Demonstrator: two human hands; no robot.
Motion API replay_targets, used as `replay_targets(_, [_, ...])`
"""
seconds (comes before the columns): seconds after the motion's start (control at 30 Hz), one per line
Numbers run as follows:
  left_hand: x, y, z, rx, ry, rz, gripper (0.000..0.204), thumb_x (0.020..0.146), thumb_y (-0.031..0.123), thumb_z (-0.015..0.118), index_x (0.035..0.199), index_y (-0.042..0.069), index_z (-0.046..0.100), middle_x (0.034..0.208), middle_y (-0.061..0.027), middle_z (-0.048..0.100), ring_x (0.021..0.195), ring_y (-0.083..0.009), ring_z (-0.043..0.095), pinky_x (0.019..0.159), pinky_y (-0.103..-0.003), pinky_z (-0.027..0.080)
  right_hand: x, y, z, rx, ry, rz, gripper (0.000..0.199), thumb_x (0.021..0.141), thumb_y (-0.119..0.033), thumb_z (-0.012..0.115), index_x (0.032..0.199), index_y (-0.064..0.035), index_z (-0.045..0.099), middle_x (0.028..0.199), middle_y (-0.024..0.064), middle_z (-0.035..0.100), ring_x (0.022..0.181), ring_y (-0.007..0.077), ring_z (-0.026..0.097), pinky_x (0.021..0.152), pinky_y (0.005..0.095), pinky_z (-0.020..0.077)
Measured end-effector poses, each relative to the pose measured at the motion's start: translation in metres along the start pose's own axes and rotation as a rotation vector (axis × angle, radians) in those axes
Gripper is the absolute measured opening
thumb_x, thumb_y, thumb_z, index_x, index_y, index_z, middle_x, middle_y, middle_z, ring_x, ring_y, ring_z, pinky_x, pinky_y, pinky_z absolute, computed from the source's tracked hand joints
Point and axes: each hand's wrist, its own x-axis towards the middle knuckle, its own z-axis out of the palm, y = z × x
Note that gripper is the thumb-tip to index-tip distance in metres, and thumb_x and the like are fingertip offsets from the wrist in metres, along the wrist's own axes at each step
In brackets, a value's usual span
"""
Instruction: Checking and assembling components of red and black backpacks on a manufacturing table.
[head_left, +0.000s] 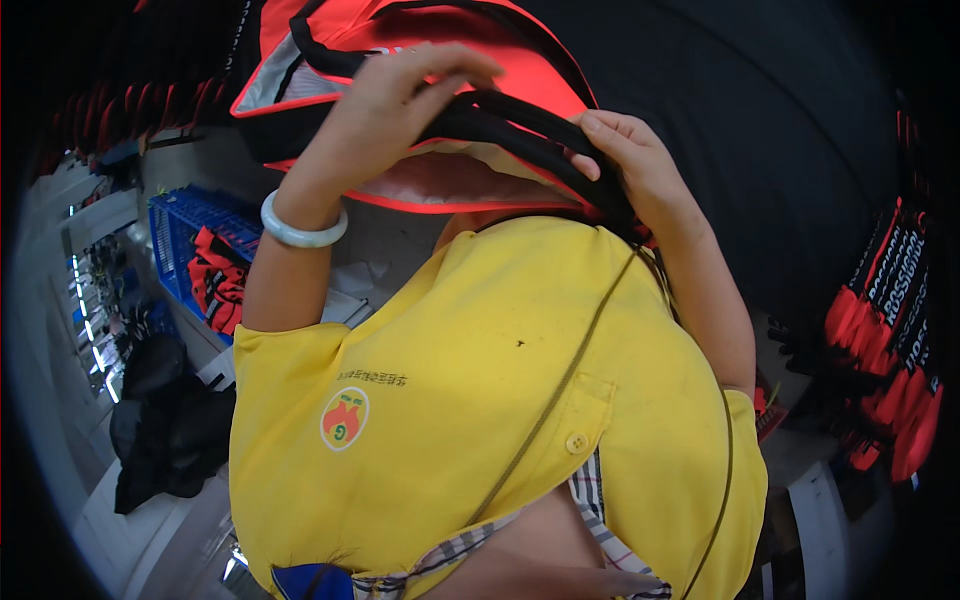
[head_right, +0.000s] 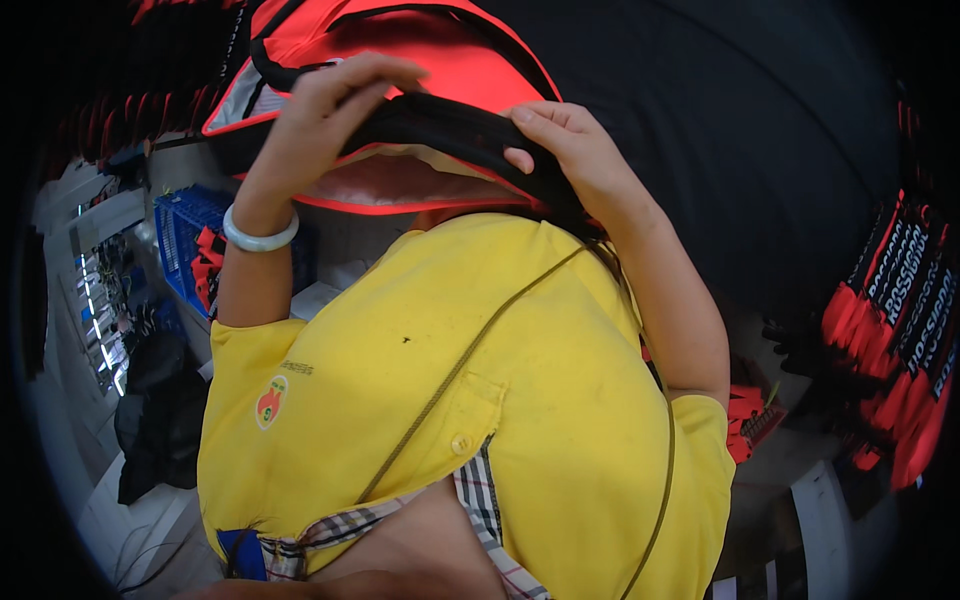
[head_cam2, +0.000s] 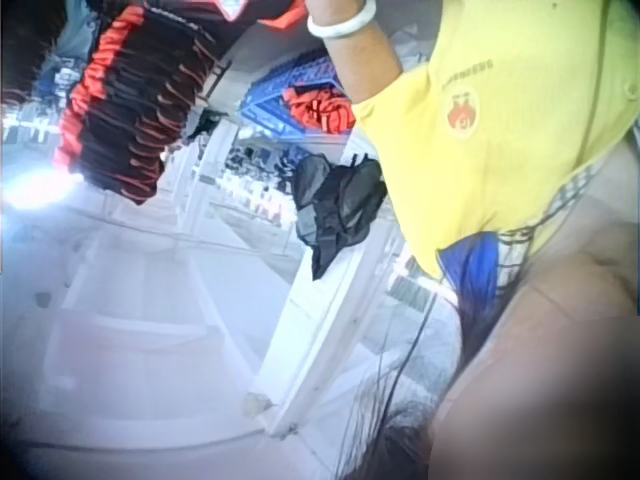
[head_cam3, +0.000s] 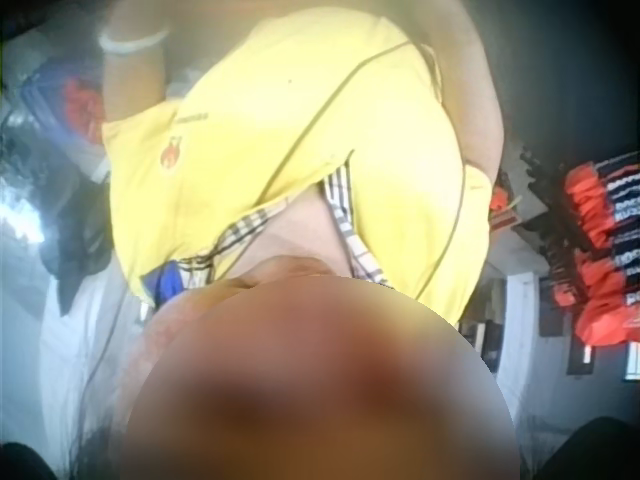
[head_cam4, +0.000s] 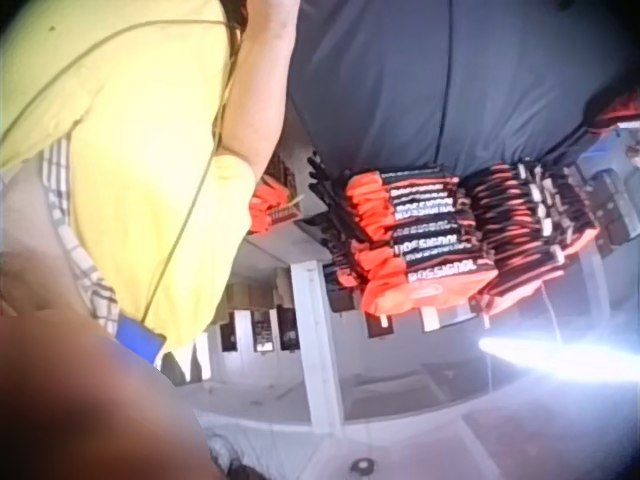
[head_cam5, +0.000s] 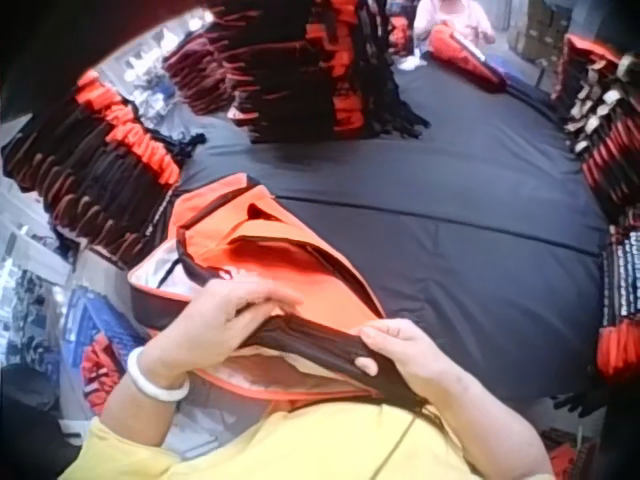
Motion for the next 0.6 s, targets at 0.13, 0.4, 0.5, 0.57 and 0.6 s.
replay_targets(0.13, [-0.004, 0.006, -0.017, 0.544, 0.298, 0.157, 0.020, 0.094, 0.004, 0.052, 0.110, 0.002, 0.064, 0.111, -0.0132, 0.067, 0.106, -0.0246, 0.063, 0.088, -0.031, 0.047, -0.004, -0.004, -0.010, 0.044, 0.018, -0.055, 0.029, 0.101, -0.023, 0.048, 0.106, 0.0013, 0.063, 0.065, -0.0027, 0.051, 0.061, 0.0038, 0.046, 0.060, 0.0177, 0.0393])
replay_targets(0.4, [-0.023, -0.003, -0.016, 0.808, 0.524, -0.021, 0.023, 0.089, 0.021, 0.067, 0.090, -0.001, 0.060, 0.086, -0.0096, 0.055, 0.079, -0.0243, 0.058, 0.077, -0.032, 0.048, -0.024, 0.011, 0.005, -0.459, 0.429, -0.447, 0.021, 0.093, -0.006, 0.056, 0.112, -0.0007, 0.066, 0.077, 0.0017, 0.054, 0.073, 0.0122, 0.049, 0.071, 0.0224, 0.0399])
replay_targets(0.5, [-0.033, -0.004, -0.002, 0.524, 0.611, -0.204, 0.025, 0.084, 0.022, 0.072, 0.083, -0.001, 0.060, 0.085, -0.0124, 0.056, 0.077, -0.0264, 0.057, 0.067, -0.036, 0.046, -0.034, 0.013, 0.012, -1.086, 0.564, -0.748, 0.031, 0.087, 0.001, 0.059, 0.116, -0.0045, 0.066, 0.080, 0.0040, 0.054, 0.084, 0.0191, 0.050, 0.080, 0.0268, 0.0408])
replay_targets(0.57, [-0.038, -0.012, 0.011, 0.482, 0.619, -0.167, 0.033, 0.089, 0.029, 0.068, 0.078, -0.001, 0.060, 0.078, -0.0113, 0.055, 0.070, -0.0234, 0.054, 0.064, -0.034, 0.044, -0.046, 0.015, 0.009, -1.080, 0.540, -0.715, 0.041, 0.079, 0.005, 0.062, 0.119, -0.0071, 0.066, 0.085, 0.0062, 0.058, 0.091, 0.0241, 0.049, 0.086, 0.0300, 0.0400])
replay_targets(0.6, [-0.041, -0.015, 0.016, 0.288, 0.573, -0.335, 0.037, 0.091, 0.034, 0.065, 0.078, -0.001, 0.060, 0.073, -0.0100, 0.052, 0.066, -0.0206, 0.051, 0.063, -0.032, 0.043, -0.053, 0.014, 0.007, -1.056, 0.468, -0.700, 0.042, 0.078, 0.005, 0.062, 0.118, -0.0059, 0.066, 0.089, 0.0073, 0.060, 0.091, 0.0237, 0.050, 0.087, 0.0306, 0.0405])
